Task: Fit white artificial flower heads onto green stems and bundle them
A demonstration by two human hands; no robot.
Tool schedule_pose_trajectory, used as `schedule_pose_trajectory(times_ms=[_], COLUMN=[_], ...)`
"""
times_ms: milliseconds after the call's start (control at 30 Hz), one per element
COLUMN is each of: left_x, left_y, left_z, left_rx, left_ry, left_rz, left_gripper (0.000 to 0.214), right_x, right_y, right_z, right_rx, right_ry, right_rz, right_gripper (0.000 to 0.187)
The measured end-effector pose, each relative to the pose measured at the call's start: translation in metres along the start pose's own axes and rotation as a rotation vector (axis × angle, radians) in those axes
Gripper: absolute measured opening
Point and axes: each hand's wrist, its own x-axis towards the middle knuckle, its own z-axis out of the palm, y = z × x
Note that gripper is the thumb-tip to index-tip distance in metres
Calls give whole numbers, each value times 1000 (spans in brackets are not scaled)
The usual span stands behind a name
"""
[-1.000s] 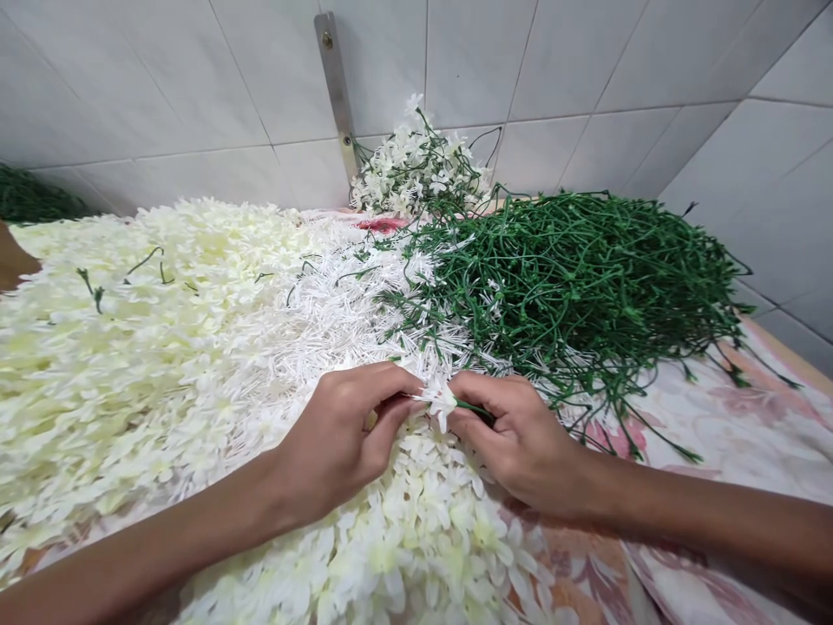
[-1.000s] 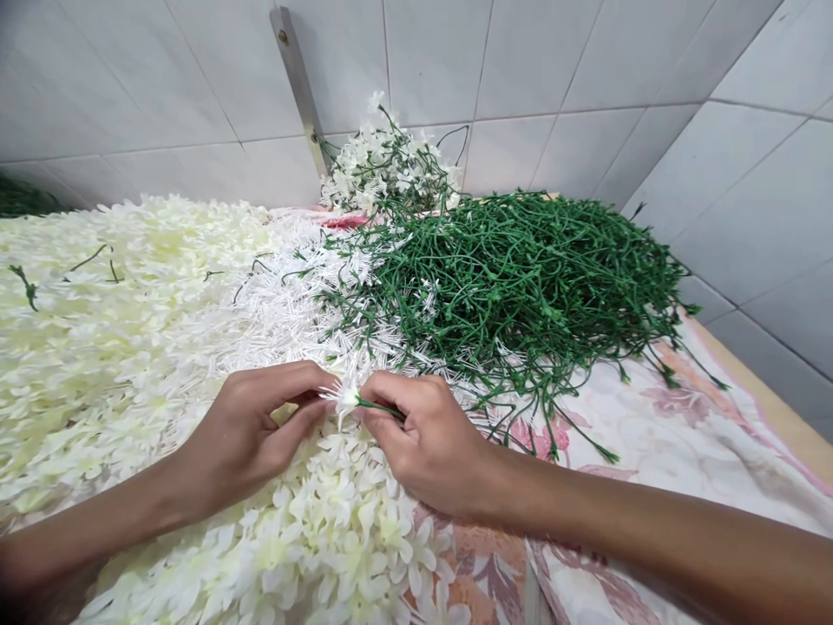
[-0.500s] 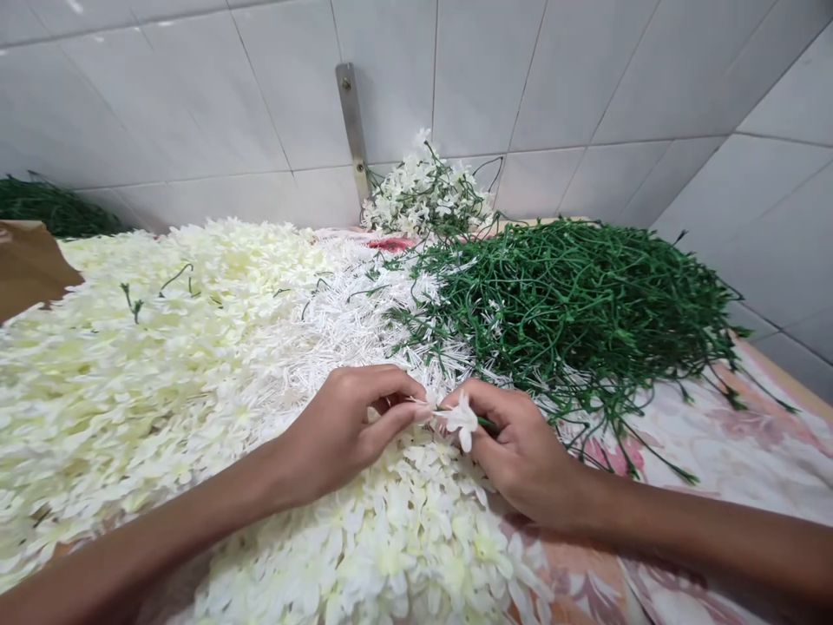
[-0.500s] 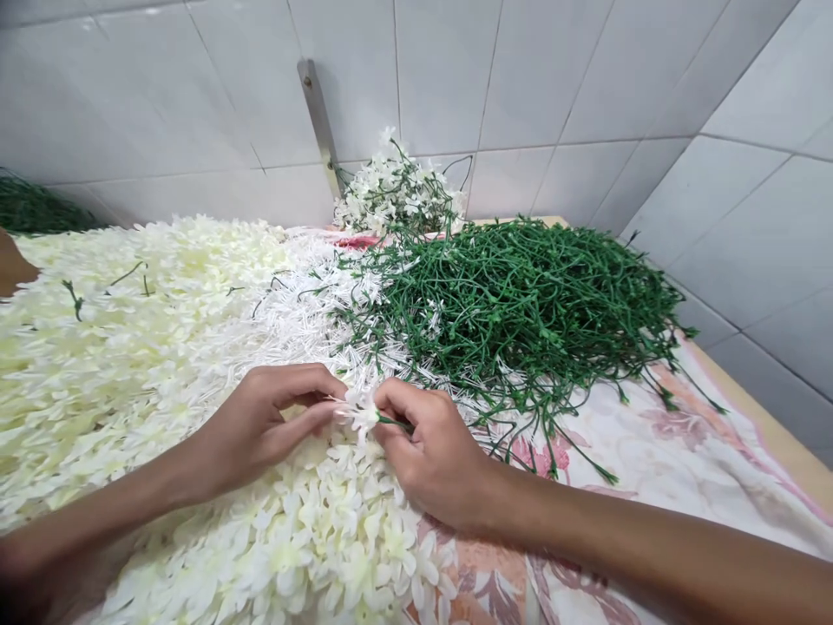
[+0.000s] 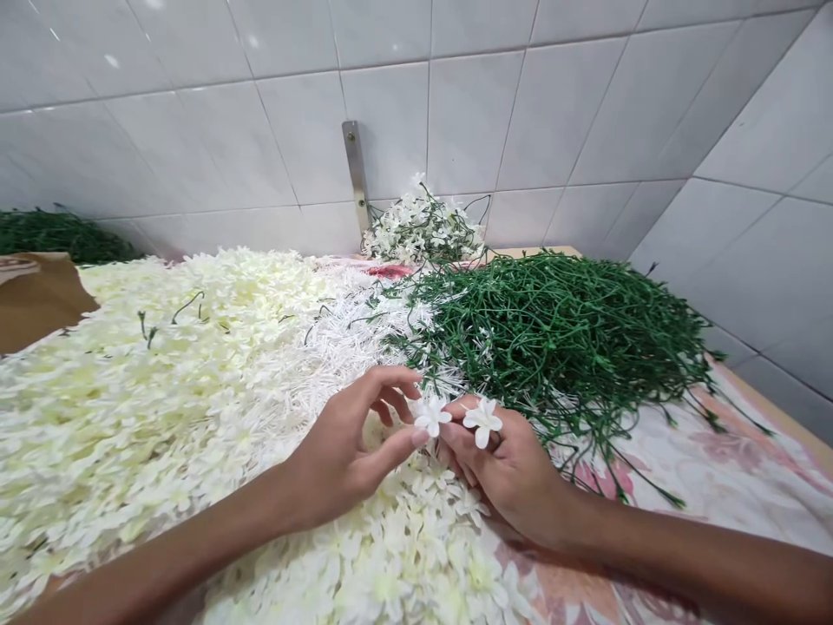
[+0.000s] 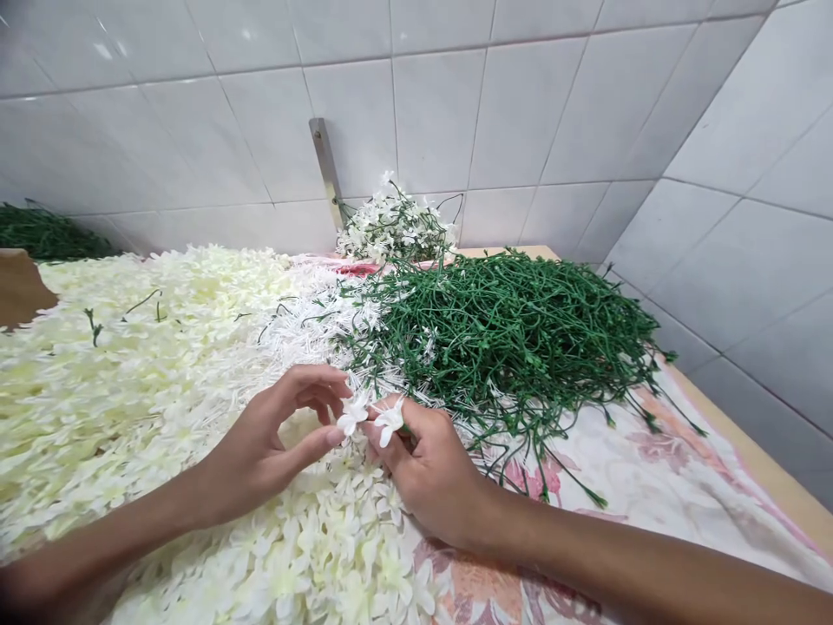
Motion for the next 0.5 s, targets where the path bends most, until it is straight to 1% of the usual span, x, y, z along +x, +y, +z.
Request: schedule_pose_trajectory(times_ms=[67,133,167,267,300,333,400,467,500], left_x=[-1,-1,-1,1,1,3,7,16,24], left_y=[-1,-1,0,1,2,3,5,7,7], left_z=[1,3,5,8,8,6,-3,-19,-28], left_rx=[-29,-24,-10,34,39,37,-5,-101,-146], left_ry=[-4,-5,3,53,77,100,155,200,229], left_rz=[4,24,39,75,68,51,16,-53,-88], left_gripper=[37,38,33,7,9,9,11,16,19], right_x=[1,2,2,1,1,2,4,8,10], right_y=[-2,-3,-4,-5,-4,-3,-1,2,3], right_z=[1,1,1,3,3,4,4,3,3], right_rx=[-22,-65,-90,-119,-98,-72,-35,-2,18], right_ry=[30,55,57,23,12,3,36,39,18], right_rz=[-18,-33,-39,-62,-66,-56,-34,-34,-27], right_gripper=[32,33,34,39,40,41,54,68,72])
